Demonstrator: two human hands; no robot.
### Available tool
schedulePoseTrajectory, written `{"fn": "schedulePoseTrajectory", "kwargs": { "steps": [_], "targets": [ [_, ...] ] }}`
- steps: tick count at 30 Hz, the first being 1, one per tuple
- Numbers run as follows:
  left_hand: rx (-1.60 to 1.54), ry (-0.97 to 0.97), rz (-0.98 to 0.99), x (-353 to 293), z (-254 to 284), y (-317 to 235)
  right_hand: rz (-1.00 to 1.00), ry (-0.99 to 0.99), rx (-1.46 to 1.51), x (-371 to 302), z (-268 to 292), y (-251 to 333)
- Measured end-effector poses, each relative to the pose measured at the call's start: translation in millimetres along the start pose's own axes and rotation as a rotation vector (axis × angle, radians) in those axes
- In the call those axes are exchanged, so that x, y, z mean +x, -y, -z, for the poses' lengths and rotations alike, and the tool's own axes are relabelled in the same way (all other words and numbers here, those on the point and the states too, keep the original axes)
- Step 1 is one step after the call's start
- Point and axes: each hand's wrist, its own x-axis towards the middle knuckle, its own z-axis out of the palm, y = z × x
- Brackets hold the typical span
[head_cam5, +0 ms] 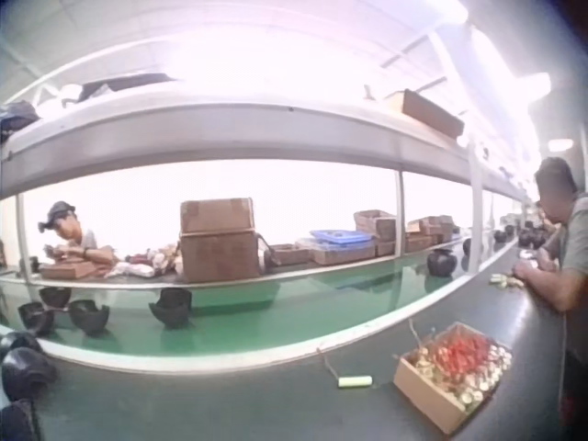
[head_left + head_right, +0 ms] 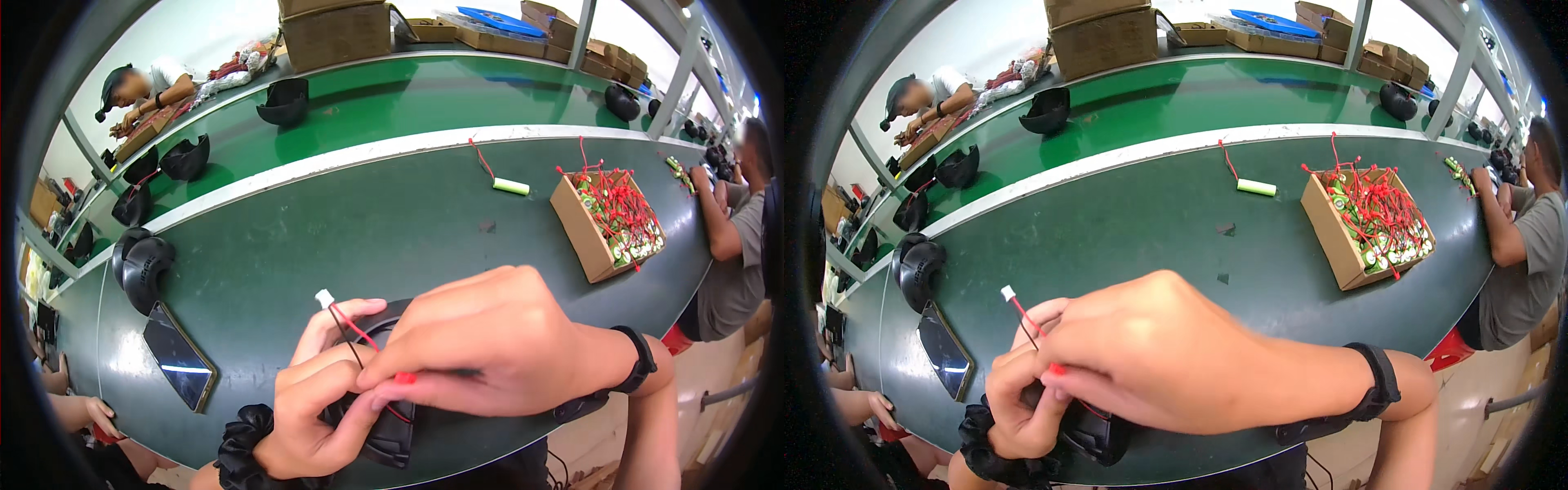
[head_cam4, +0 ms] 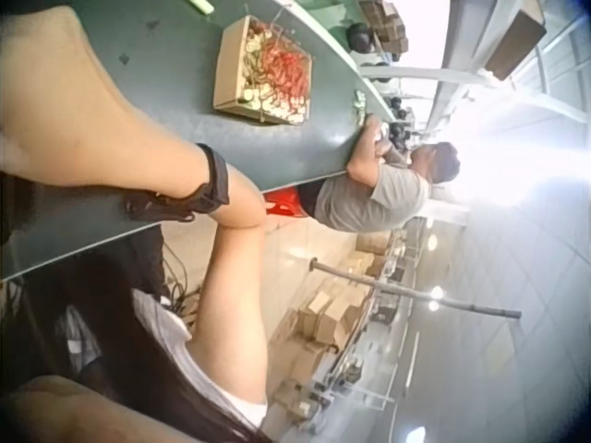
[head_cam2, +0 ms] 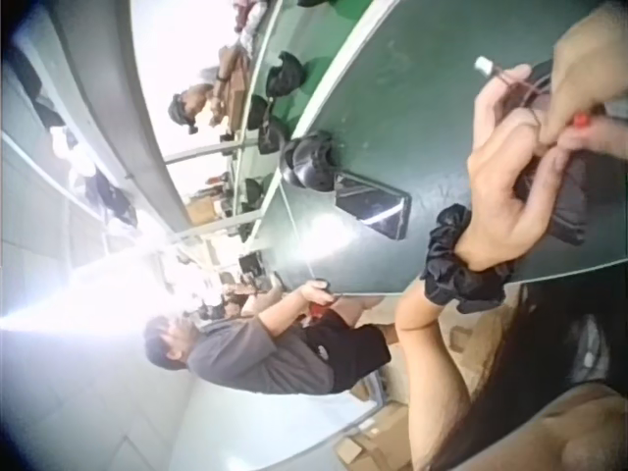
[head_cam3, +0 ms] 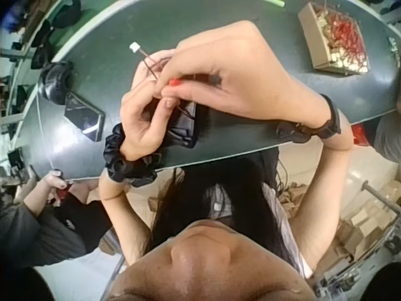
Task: The person is assembling a round plastic electronic device, inserting batteries and connecting wires.
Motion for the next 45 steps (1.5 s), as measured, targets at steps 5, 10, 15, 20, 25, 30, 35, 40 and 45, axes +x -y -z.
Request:
{"fn": "schedulePoseTrajectory", "kwargs": {
  "steps": [5,10,15,20,25,30,35,40,45],
  "targets": [
    [-0.047,0.050,0.054,-5.7,2.4,4.4,-0.151,0.043,0.107,-10.5,20.6,-11.0],
    [-0.039,-0.025,0.108,-6.3,-5.7,-3.2,-0.178,0.067,0.175,-33.5,7.0,-37.7],
    [-0.030,-0.109,0.147,-11.9,-13.3,-8.6,-0.233,0.044,0.362,-40.7,0.6,-43.1],
    [-0.001,-0.087,0.136,-11.0,-11.9,-6.7,-0.276,-0.016,0.395,-41.7,-1.8,-37.5],
    [0.034,-0.127,0.153,-9.8,-14.8,-6.4,-0.246,-0.039,0.260,-43.8,-4.7,-30.1],
    [0.069,-0.214,0.153,-11.6,-14.7,-11.0,-0.201,0.023,0.241,-35.5,-4.6,-35.7],
    [0.024,-0.397,0.129,-3.9,4.4,2.2,-0.261,-0.076,0.283,14.2,27.3,-70.7],
    [0.154,-0.586,0.048,2.7,38.6,19.3,-0.544,-0.365,0.267,111.8,22.0,-173.3],
    [0.107,-0.638,0.029,4.8,45.1,39.9,-0.472,-0.344,-0.345,154.8,-20.2,-275.9]
  ]
}}
